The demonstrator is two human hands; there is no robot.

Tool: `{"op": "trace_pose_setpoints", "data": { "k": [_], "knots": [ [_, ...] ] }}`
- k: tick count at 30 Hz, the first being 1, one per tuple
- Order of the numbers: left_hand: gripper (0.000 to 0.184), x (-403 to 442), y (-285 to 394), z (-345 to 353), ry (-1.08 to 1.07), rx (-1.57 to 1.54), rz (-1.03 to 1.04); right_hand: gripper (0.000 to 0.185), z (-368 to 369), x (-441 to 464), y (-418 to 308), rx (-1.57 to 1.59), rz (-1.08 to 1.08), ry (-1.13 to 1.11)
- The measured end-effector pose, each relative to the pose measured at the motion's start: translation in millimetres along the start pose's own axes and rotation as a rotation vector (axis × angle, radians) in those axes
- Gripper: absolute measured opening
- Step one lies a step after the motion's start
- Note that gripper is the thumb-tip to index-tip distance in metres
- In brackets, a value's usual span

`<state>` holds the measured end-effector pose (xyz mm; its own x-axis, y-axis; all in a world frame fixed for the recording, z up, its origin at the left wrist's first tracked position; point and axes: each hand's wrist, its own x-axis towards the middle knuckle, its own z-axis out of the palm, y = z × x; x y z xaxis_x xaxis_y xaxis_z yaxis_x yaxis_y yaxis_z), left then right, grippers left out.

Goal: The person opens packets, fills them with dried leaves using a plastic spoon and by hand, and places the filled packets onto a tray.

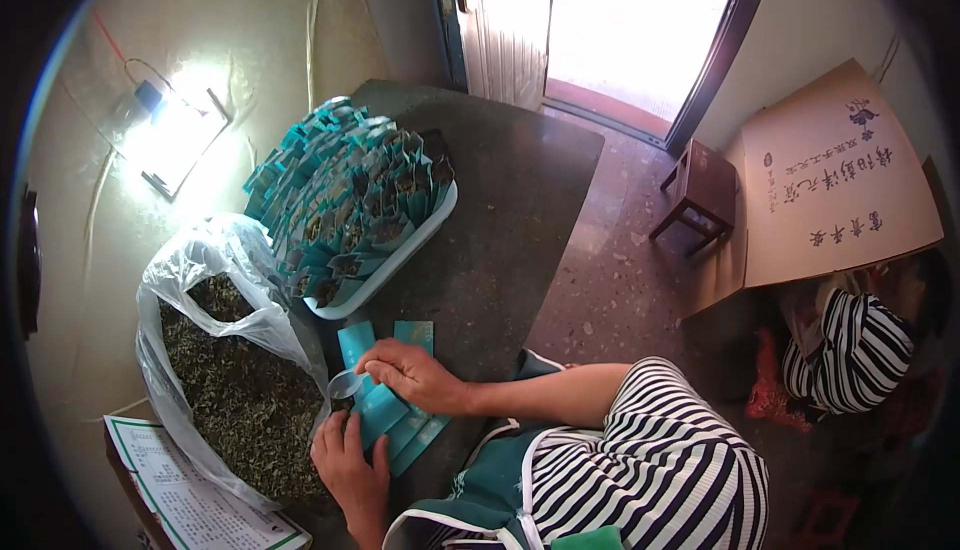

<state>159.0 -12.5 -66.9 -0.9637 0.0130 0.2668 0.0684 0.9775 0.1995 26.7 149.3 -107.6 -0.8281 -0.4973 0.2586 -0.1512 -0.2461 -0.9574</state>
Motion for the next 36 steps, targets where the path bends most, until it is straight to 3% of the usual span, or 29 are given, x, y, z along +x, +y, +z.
{"op": "trace_pose_setpoints", "data": {
  "k": [8,10,14,16,17,18,20,22,25,26,27,29,36],
  "knots": [
    [0.045,10,2,-7,0.096,-0.031,-0.01,0.019,-2,0,-2,-0.01,-0.05,-0.003],
    [0.033,7,-2,-6,0.174,-0.233,-0.161,0.018,-3,0,-2,-0.033,-0.117,0.006],
    [0.019,0,-7,-16,0.145,-0.317,-0.29,0.016,-9,-1,-15,-0.04,-0.001,-0.025],
    [0.011,6,-7,-26,0.274,-0.467,-0.251,0.015,-9,4,-25,0.073,0.021,0.026],
    [0.009,7,-4,-31,0.334,-0.529,-0.24,0.015,-16,6,-38,-0.108,-0.044,0.007],
    [0.008,8,2,-33,0.405,-0.586,-0.222,0.014,-16,11,-37,0.0,-0.138,0.028],
    [0.012,1,10,-32,0.471,-0.792,-0.381,0.017,-20,15,-42,0.018,-0.229,-0.002],
    [0.02,-7,12,-25,0.497,-0.93,-0.336,0.024,-18,17,-51,0.055,-0.249,-0.028],
    [0.035,-12,27,-29,0.452,-0.968,-0.469,0.032,-18,15,-67,0.045,-0.233,-0.065],
    [0.044,-15,19,-27,0.441,-0.864,-0.355,0.032,-17,17,-71,0.041,-0.219,-0.074],
    [0.044,-15,17,-27,0.439,-0.87,-0.368,0.034,-17,20,-74,0.083,-0.245,-0.113],
    [0.043,-14,16,-31,0.48,-0.569,-0.215,0.036,-16,21,-82,0.129,-0.251,-0.149],
    [0.038,-21,12,-35,0.451,-0.418,-0.255,0.041,-12,19,-104,0.016,-0.281,-0.305]
  ]
}}
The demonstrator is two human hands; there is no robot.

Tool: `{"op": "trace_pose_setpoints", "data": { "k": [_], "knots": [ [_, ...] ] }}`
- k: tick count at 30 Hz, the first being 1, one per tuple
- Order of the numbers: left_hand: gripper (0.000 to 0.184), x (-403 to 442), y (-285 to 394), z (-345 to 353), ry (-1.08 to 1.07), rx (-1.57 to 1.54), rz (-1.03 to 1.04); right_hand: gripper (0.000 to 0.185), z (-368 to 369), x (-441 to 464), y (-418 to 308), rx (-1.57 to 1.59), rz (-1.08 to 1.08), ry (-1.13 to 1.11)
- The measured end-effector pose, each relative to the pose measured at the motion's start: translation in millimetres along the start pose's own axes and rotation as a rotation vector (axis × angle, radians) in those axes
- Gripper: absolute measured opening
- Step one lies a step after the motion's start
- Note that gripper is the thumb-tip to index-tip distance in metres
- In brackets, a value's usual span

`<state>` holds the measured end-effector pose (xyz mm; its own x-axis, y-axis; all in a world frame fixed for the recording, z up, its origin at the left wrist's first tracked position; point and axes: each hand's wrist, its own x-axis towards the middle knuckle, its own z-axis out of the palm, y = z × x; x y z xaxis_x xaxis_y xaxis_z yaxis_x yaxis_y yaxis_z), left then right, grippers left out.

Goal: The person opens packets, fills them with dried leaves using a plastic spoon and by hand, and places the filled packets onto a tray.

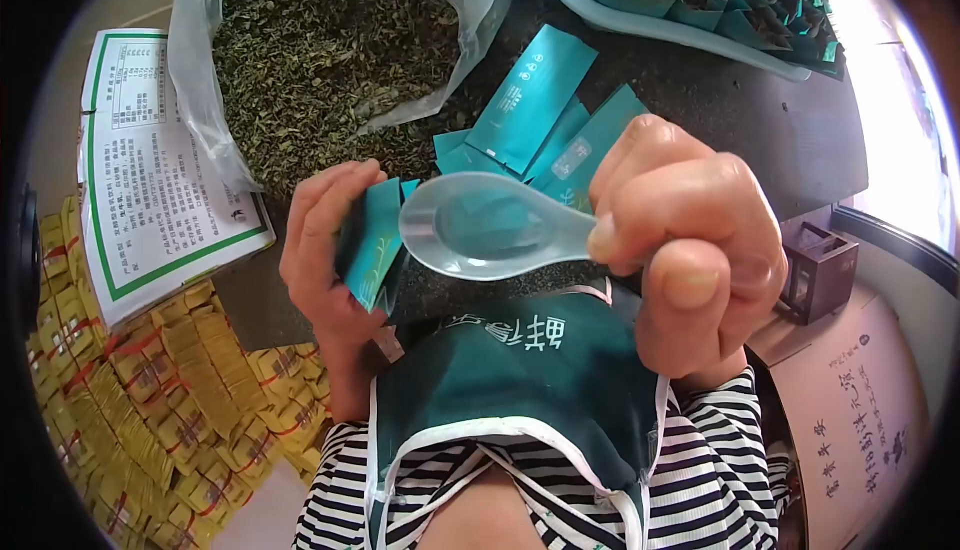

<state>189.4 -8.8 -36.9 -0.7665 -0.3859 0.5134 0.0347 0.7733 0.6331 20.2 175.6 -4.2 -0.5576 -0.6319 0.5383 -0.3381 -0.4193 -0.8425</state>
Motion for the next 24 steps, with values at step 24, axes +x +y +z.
{"op": "trace_pose_setpoints", "data": {
  "k": [24],
  "knots": [
    [0.04,5,-3,5,0.06,0.194,0.128,0.044,1,-2,-16,-0.229,0.195,-0.051]
  ]
}}
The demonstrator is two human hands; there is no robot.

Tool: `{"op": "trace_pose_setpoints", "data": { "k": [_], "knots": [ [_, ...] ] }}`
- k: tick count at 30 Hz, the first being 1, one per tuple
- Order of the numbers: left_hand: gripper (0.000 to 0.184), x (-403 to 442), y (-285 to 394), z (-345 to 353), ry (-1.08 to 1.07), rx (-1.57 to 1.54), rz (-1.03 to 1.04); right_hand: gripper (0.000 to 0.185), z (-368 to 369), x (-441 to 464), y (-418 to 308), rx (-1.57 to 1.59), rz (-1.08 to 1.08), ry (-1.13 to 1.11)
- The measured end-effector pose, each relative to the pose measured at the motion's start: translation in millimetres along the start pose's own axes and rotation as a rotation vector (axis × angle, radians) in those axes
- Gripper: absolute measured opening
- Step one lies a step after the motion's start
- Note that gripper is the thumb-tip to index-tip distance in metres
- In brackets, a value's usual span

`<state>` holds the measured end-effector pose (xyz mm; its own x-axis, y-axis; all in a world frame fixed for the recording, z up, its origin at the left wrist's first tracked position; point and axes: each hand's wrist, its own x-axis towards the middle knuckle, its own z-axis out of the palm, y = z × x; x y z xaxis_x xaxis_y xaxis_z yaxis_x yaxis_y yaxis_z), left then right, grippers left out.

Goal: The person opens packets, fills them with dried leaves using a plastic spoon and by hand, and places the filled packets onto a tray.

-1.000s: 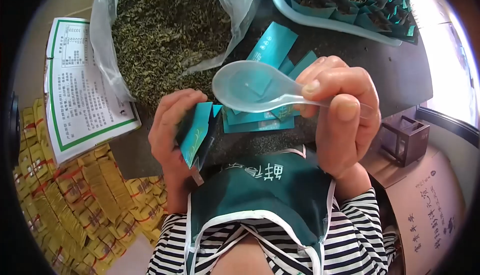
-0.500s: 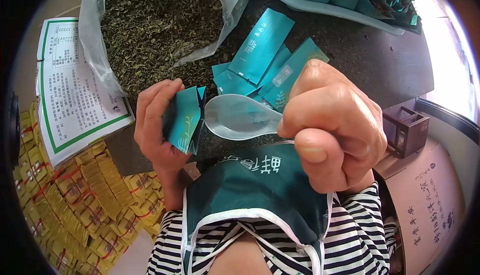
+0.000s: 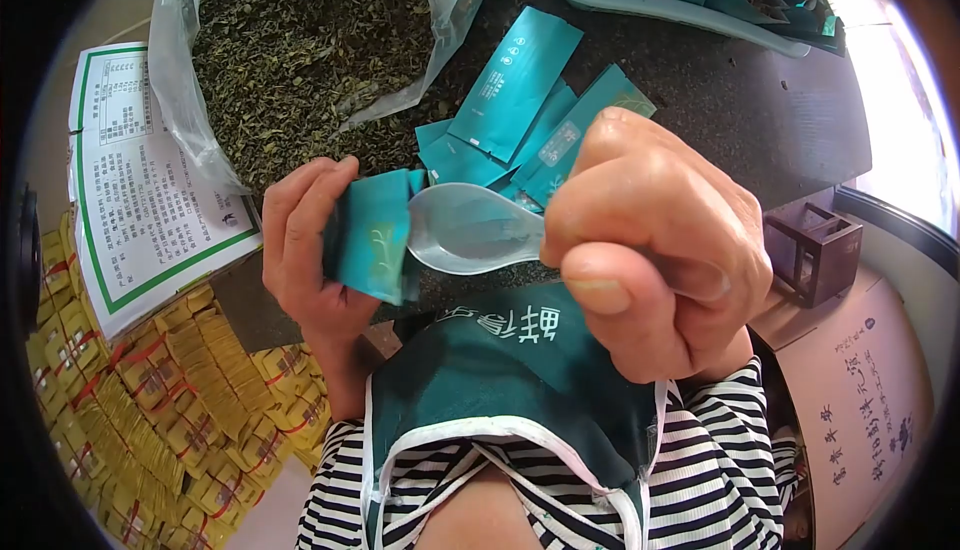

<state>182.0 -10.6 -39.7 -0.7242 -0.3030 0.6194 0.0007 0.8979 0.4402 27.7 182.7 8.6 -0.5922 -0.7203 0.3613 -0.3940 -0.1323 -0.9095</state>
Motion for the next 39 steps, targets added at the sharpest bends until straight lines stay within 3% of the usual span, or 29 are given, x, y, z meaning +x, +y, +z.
{"op": "trace_pose_setpoints", "data": {
  "k": [1,3,4,10,12,15,19,21,29,34,39],
  "knots": [
    [0.04,0,0,0,-0.001,0.0,0.0,0.044,0,2,3,0.001,0.001,0.001],
    [0.037,-1,-1,1,-0.012,-0.002,0.029,0.016,1,7,13,0.046,-0.126,-0.104],
    [0.037,-1,0,2,-0.013,-0.003,0.029,0.012,3,9,14,0.032,-0.116,-0.15],
    [0.057,0,9,-1,-0.146,-0.193,-0.052,0.017,23,4,18,0.376,0.186,-0.128],
    [0.073,0,6,-5,-0.169,-0.472,-0.178,0.023,27,3,21,0.499,0.225,-0.076],
    [0.072,-10,4,1,-0.143,-0.743,-0.347,0.022,31,3,20,0.541,0.212,-0.071],
    [0.069,-17,5,2,-0.113,-0.878,-0.429,0.02,31,7,18,0.509,0.147,-0.116],
    [0.066,-18,2,0,-0.098,-0.932,-0.439,0.038,33,10,12,0.372,0.158,-0.14],
    [0.065,-19,-1,-4,-0.007,-0.931,-0.443,0.035,39,35,7,0.121,-0.116,-0.397],
    [0.063,-22,-11,-9,0.035,-0.845,-0.466,0.03,55,36,4,0.375,0.1,-0.27],
    [0.068,-28,-23,-23,-0.017,-0.643,-0.407,0.033,63,42,7,0.229,0.089,-0.386]
  ]
}}
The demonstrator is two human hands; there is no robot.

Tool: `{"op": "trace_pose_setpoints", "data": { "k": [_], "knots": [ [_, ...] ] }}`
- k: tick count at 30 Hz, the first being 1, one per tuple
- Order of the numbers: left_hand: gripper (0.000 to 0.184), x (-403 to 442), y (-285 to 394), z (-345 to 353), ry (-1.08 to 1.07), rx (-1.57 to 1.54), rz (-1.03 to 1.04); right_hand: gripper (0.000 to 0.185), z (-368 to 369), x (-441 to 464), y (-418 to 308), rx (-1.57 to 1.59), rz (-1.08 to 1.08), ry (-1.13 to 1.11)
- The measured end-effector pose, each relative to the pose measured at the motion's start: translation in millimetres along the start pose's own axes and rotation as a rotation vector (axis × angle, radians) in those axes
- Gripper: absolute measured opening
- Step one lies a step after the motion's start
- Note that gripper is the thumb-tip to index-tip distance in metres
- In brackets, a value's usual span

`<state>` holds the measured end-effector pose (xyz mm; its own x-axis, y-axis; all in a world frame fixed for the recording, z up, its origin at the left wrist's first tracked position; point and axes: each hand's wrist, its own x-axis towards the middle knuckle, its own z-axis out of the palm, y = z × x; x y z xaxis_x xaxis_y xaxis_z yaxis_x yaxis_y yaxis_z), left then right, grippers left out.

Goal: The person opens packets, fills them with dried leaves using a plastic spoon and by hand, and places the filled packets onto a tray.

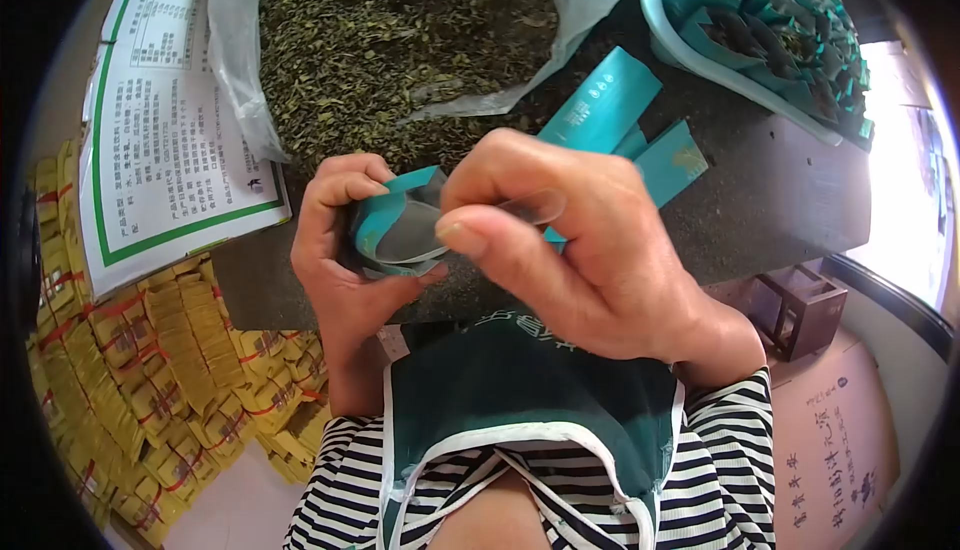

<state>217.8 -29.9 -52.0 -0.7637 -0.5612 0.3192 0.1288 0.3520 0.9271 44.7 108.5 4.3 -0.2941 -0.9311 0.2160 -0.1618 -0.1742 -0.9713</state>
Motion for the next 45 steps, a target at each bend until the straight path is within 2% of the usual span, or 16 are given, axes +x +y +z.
{"op": "trace_pose_setpoints", "data": {
  "k": [3,5,6,7,10,13,15,19,23,25,26,28,31,36,38,45],
  "knots": [
    [0.068,-1,-2,-13,0.047,0.005,0.039,0.042,0,7,-4,-0.023,0.026,0.096],
    [0.069,-2,-3,-17,0.092,-0.027,0.048,0.044,-11,11,-7,-0.082,0.054,0.076],
    [0.064,-1,-1,-18,0.167,-0.062,0.031,0.046,-5,16,-7,-0.096,0.004,0.159],
    [0.06,-1,0,-20,0.242,-0.097,0.016,0.045,-6,20,-6,-0.119,-0.017,0.183],
    [0.062,-5,-2,-30,0.269,-0.076,0.013,0.037,-9,37,0,-0.17,-0.018,0.22],
    [0.064,-7,-4,-36,0.288,-0.07,0.011,0.021,-9,60,17,-0.643,0.089,0.198],
    [0.065,-10,-6,-39,0.305,-0.077,0.011,0.019,-10,78,41,-0.962,-0.096,0.16],
    [0.065,-12,-11,-48,0.377,-0.048,-0.005,0.018,1,109,80,-1.066,-0.199,0.222],
    [0.065,-13,-14,-53,0.418,-0.01,-0.024,0.022,18,141,105,-0.885,-0.206,0.126],
    [0.065,-12,-15,-54,0.419,0.005,-0.022,0.022,24,148,106,-0.722,-0.019,0.042],
    [0.065,-11,-15,-54,0.418,0.02,-0.021,0.022,24,149,106,-0.722,-0.021,0.04],
    [0.065,-10,-16,-54,0.425,0.028,-0.027,0.024,23,152,107,-0.437,0.147,-0.015],
    [0.064,-7,-16,-53,0.435,0.022,-0.047,0.025,18,149,100,-0.258,0.193,0.004],
    [0.062,0,-19,-49,0.446,0.022,-0.057,0.026,2,140,76,-0.206,0.161,0.013],
    [0.06,3,-19,-45,0.477,-0.01,-0.14,0.026,-4,135,61,-0.188,0.155,0.0],
    [0.056,14,-21,-35,0.491,0.096,-0.124,0.026,-6,113,17,-0.163,0.142,-0.068]
  ]
}}
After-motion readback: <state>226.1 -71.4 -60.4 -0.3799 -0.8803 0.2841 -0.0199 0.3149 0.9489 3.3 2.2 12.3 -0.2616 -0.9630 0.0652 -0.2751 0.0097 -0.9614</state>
